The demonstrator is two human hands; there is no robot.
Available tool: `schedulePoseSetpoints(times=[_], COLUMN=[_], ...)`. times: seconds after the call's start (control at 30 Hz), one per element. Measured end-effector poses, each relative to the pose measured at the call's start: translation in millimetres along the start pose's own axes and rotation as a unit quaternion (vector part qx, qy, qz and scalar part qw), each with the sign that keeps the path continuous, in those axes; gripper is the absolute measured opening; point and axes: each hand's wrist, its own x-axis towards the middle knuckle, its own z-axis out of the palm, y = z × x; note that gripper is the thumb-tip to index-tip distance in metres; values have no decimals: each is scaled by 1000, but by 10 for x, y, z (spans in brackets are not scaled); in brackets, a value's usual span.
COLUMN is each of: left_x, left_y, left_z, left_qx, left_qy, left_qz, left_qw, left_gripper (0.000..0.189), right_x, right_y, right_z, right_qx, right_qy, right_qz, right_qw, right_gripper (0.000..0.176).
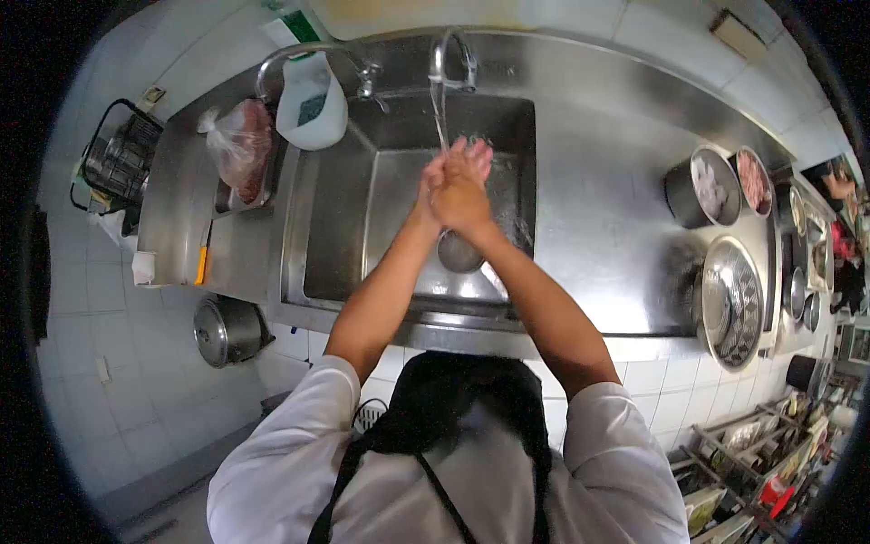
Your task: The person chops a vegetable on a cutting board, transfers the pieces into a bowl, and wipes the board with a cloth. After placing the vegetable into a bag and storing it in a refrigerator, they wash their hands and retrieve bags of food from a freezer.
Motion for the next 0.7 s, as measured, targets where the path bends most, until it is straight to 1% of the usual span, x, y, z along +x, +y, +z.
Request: schedulePoseSetpoints(times=[0.03,0.07,0.1,0.13,0.2,0.3,0.33,0.37,0.43,0.5,0.53,0.57,0.63,0.67,0.7], left_x=[116,251,327,275,1,22,-7,-40,-203,-328,-381,-449,-687,-747,-802], left_y=[11,-34,-43,-12,-18,-22,28,78,180,181,183,216,322,277,292], left_z=[-185,-543,-737,-665,-466,-450,-383,-302,-248,-342,-446,-545,-704,-950,-1051], left_qx=[58,114,169,262,437,585,619,675,772,773,791,808,763,779,793], left_qy=[16,35,58,70,96,79,68,48,9,20,13,9,-91,-104,-109], left_qz=[-5,-13,-21,-7,17,17,-4,26,90,117,82,50,49,117,136], left_qw=[998,993,984,963,894,807,782,736,630,624,607,587,637,608,583], left_gripper=[45,41,37,29,15,12,12,12,12,13,8,11,24,29,34], right_x=[214,331,419,527,697,899,1014,1165,1397,1437,1483,1582,1791,1839,1859], right_y=[75,166,254,309,351,91,155,194,167,63,7,15,197,298,398], right_z=[-95,-160,-187,-198,-187,-279,-242,-238,-203,-232,-263,-222,-5,83,165], right_qx=[31,14,-2,-5,-11,2,-9,-73,-196,-187,-185,-156,-88,-71,-55], right_qy=[-82,-41,-3,12,39,-94,-127,-82,4,151,224,212,185,171,158], right_qz=[78,74,71,42,-12,-26,-21,-21,-13,-42,-59,-10,86,74,59], right_qw=[993,996,997,999,999,995,992,994,981,970,955,965,975,980,984], right_gripper=[53,44,35,29,18,15,15,18,24,28,30,27,22,27,32])
